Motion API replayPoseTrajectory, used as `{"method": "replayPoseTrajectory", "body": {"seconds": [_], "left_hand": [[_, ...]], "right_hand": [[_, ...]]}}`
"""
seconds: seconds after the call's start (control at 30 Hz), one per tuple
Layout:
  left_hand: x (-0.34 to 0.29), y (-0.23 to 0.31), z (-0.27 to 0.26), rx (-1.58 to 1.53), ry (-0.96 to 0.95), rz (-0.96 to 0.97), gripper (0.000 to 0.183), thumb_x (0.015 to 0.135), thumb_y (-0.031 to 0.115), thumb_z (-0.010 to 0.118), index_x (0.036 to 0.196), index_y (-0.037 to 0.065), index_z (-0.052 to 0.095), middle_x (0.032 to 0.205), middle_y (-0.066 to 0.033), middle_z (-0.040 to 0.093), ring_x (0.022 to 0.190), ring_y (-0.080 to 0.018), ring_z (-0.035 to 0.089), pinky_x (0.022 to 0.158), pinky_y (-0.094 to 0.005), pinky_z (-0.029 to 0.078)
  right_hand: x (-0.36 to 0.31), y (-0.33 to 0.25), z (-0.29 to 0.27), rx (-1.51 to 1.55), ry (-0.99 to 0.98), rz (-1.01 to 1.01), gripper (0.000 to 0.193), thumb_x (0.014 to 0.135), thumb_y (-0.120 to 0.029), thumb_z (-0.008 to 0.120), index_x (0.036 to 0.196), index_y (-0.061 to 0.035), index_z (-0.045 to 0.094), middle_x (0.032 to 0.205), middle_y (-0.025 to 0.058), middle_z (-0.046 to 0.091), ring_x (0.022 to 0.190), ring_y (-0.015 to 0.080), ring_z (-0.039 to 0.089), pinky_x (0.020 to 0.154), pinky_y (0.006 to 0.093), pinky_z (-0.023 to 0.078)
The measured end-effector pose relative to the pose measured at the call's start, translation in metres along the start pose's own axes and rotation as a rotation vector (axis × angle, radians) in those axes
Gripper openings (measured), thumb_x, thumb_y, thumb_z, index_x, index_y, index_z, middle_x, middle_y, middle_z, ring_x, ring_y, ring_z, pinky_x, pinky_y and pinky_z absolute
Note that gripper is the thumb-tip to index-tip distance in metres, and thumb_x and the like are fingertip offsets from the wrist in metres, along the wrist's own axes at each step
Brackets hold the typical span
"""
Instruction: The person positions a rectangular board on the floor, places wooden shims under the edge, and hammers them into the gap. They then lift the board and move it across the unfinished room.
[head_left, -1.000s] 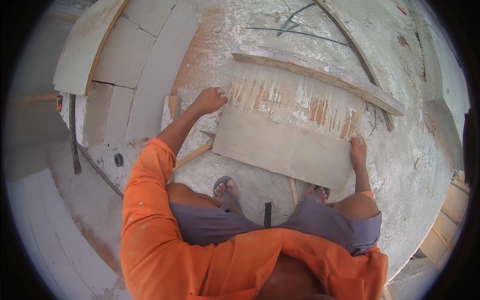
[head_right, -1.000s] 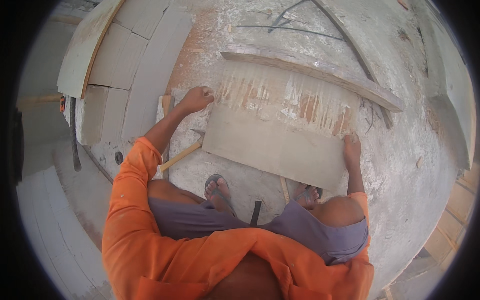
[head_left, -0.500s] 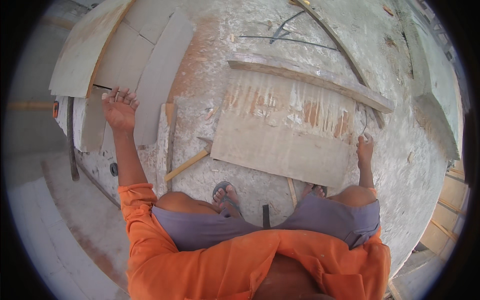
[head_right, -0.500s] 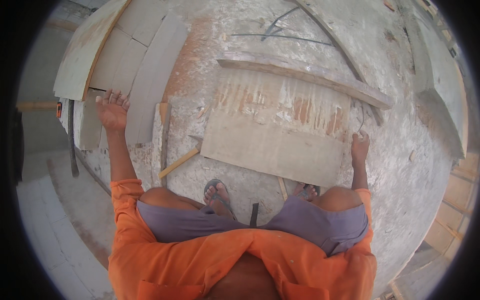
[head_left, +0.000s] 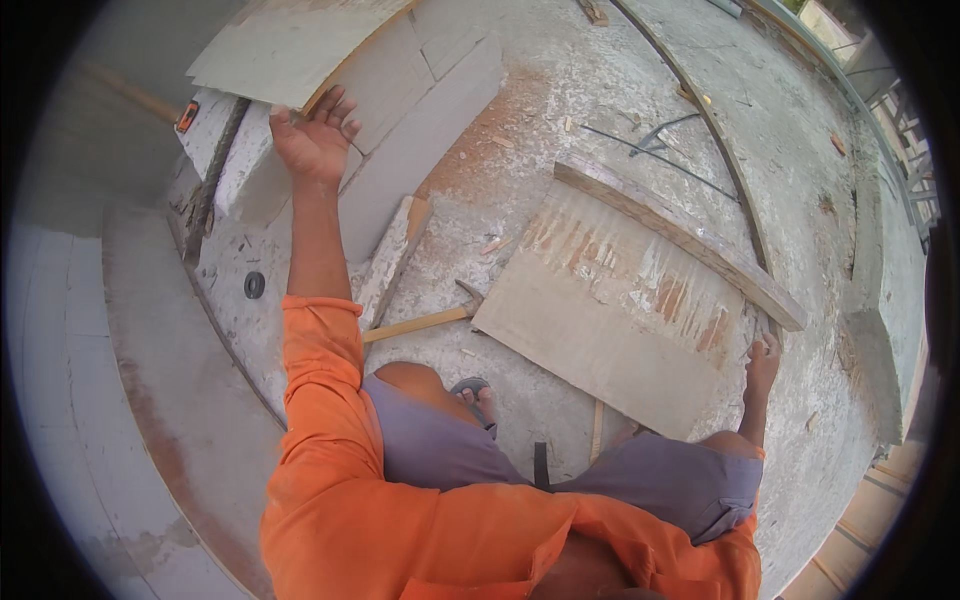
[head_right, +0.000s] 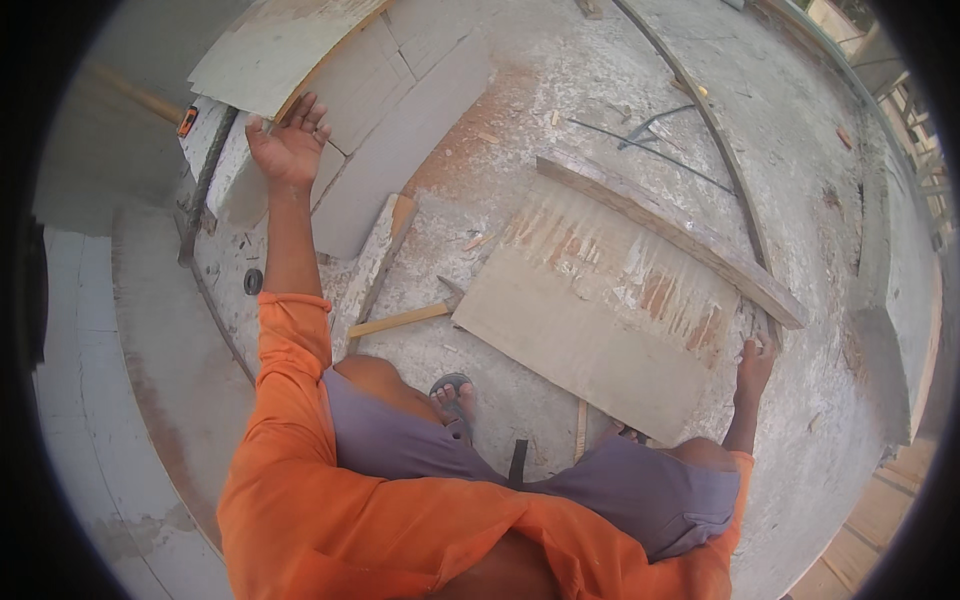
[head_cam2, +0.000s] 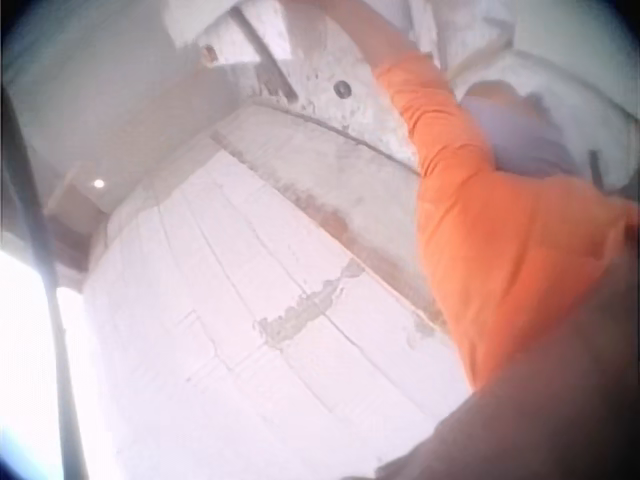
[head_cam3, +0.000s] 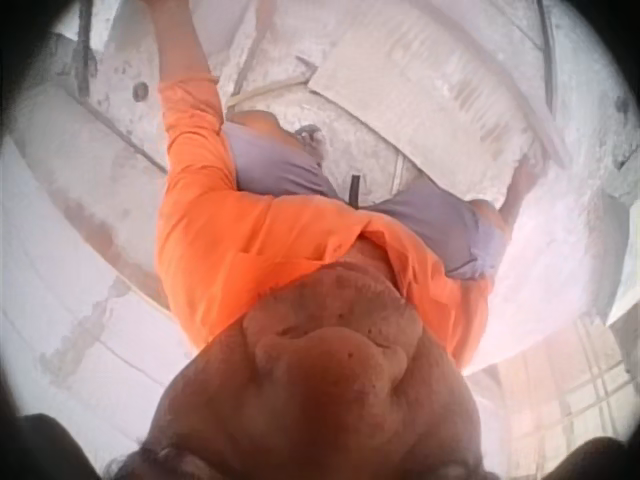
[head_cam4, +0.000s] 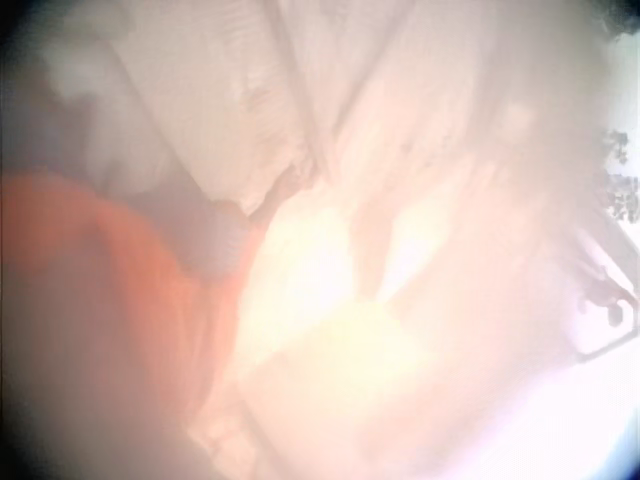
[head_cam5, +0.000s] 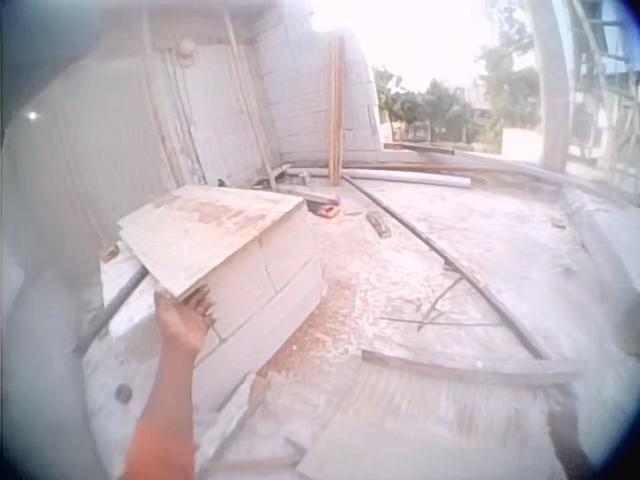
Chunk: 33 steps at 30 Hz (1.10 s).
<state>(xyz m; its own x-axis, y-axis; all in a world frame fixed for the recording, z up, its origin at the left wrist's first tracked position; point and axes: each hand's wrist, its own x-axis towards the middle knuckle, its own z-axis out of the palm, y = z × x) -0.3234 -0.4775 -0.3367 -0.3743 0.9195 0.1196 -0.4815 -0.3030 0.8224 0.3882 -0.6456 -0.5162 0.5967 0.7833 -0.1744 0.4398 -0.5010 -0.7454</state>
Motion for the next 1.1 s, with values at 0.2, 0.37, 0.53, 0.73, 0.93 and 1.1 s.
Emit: {"method": "replayPoseTrajectory", "body": {"seconds": [0.2,0.37,0.53,0.73,0.93,1.1], "left_hand": [[0.008,0.033,0.005,0.153,0.182,-0.075,0.059,0.086,0.055,0.044,0.107,0.001,0.055,0.089,-0.0146,0.063,0.072,-0.0246,0.059,0.062,-0.0361,0.045],[0.004,0.042,0.031,0.532,0.345,-0.203,0.049,0.088,0.05,0.046,0.087,0.003,0.06,0.064,-0.0081,0.059,0.048,-0.016,0.052,0.045,-0.0275,0.039],[-0.003,0.056,0.02,0.566,0.322,-0.235,0.043,0.09,0.045,0.046,0.072,0.007,0.053,0.053,-0.0011,0.047,0.041,-0.0107,0.04,0.038,-0.0235,0.029],[-0.04,0.025,0.043,0.305,0.091,-0.234,0.036,0.09,0.041,0.05,0.079,0.006,0.052,0.061,-0.0028,0.051,0.048,-0.0122,0.047,0.039,-0.025,0.034],[-0.146,-0.015,0.06,0.309,-0.11,-0.332,0.048,0.081,0.047,0.059,0.089,-0.001,0.056,0.064,-0.0072,0.053,0.052,-0.0171,0.049,0.045,-0.028,0.038],[-0.203,-0.029,0.009,0.465,-0.569,-0.2,0.079,0.073,0.063,0.059,0.108,-0.007,0.052,0.07,-0.0124,0.059,0.058,-0.0228,0.057,0.047,-0.0332,0.045]], "right_hand": [[-0.004,-0.001,0.012,0.023,-0.035,-0.081,0.047,0.081,-0.023,0.053,0.122,-0.0016,0.049,0.085,0.0054,0.055,0.072,0.0097,0.051,0.052,0.0232,0.037],[0.005,0.006,-0.006,-0.02,-0.031,-0.109,0.043,0.081,-0.023,0.053,0.119,-0.002,0.052,0.088,0.0052,0.056,0.074,0.0106,0.052,0.056,0.0241,0.039],[-0.017,-0.034,0.01,-0.018,-0.047,-0.152,0.038,0.082,-0.021,0.054,0.113,-0.0001,0.056,0.087,0.006,0.055,0.074,0.0125,0.052,0.063,0.0265,0.041],[-0.031,-0.055,0.0,0.044,-0.114,-0.046,0.035,0.085,-0.025,0.053,0.112,-0.0023,0.056,0.087,0.0039,0.057,0.077,0.011,0.054,0.065,0.0255,0.042],[-0.042,-0.141,0.022,0.017,-0.466,-0.211,0.039,0.089,-0.031,0.049,0.116,-0.0031,0.053,0.086,0.0031,0.056,0.085,0.0113,0.054,0.073,0.0259,0.042],[-0.063,-0.234,0.078,0.158,-0.936,-0.28,0.059,0.093,-0.05,0.042,0.128,-0.0035,0.044,0.092,0.0073,0.054,0.094,0.0142,0.053,0.082,0.0297,0.043]]}}
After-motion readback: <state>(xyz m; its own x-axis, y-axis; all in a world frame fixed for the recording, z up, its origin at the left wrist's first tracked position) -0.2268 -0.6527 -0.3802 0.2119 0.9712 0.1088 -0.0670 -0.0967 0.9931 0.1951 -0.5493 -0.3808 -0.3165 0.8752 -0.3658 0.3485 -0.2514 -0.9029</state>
